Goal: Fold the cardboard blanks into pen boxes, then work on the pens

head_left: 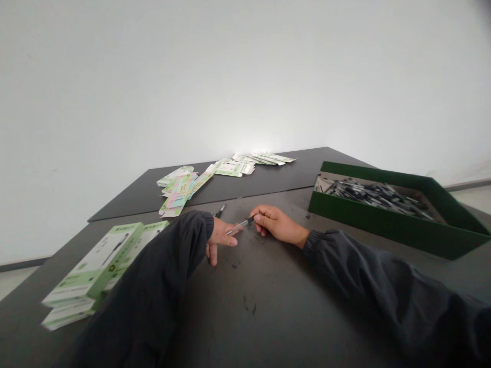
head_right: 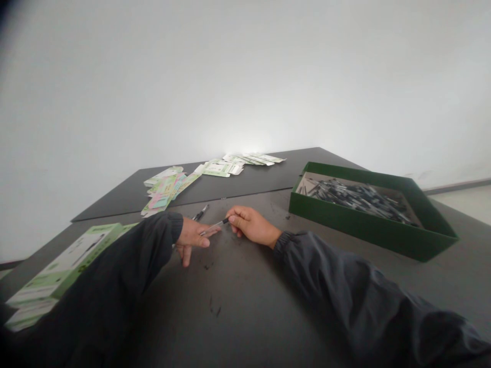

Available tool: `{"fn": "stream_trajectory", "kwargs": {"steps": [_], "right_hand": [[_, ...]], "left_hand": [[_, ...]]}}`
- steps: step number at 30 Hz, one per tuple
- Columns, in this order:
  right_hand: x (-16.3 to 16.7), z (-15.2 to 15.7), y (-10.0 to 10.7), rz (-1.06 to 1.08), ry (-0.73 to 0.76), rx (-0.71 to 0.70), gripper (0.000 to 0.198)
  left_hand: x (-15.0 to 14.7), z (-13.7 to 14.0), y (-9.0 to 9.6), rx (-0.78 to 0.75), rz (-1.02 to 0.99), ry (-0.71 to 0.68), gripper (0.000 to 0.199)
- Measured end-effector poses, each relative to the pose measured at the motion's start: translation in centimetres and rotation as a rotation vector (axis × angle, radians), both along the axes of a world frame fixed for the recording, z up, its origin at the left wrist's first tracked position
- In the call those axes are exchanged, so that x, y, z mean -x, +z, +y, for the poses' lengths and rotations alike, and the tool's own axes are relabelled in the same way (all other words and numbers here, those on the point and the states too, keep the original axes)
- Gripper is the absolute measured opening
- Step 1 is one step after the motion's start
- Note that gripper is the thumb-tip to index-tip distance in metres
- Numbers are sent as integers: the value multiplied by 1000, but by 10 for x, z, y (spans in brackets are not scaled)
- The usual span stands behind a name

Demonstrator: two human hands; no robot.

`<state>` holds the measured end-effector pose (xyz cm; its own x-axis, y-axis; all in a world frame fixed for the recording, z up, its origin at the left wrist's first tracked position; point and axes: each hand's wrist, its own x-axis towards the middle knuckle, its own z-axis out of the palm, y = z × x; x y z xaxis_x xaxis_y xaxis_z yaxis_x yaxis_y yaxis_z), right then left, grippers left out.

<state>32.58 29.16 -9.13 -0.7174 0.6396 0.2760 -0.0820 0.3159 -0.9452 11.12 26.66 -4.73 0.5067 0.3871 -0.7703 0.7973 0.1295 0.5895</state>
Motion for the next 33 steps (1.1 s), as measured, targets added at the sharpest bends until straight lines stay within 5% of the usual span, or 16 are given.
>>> {"fn": "stream_trajectory", "kwargs": {"steps": [22,33], "right_hand": [[2,-1,-4,-32,3,-11,19],[1,-2,4,-146,-227,-271,32]], "left_hand": [[0,1,1,9,-5,-13,87],[-2,0,6,0,-14,-40,81]]}}
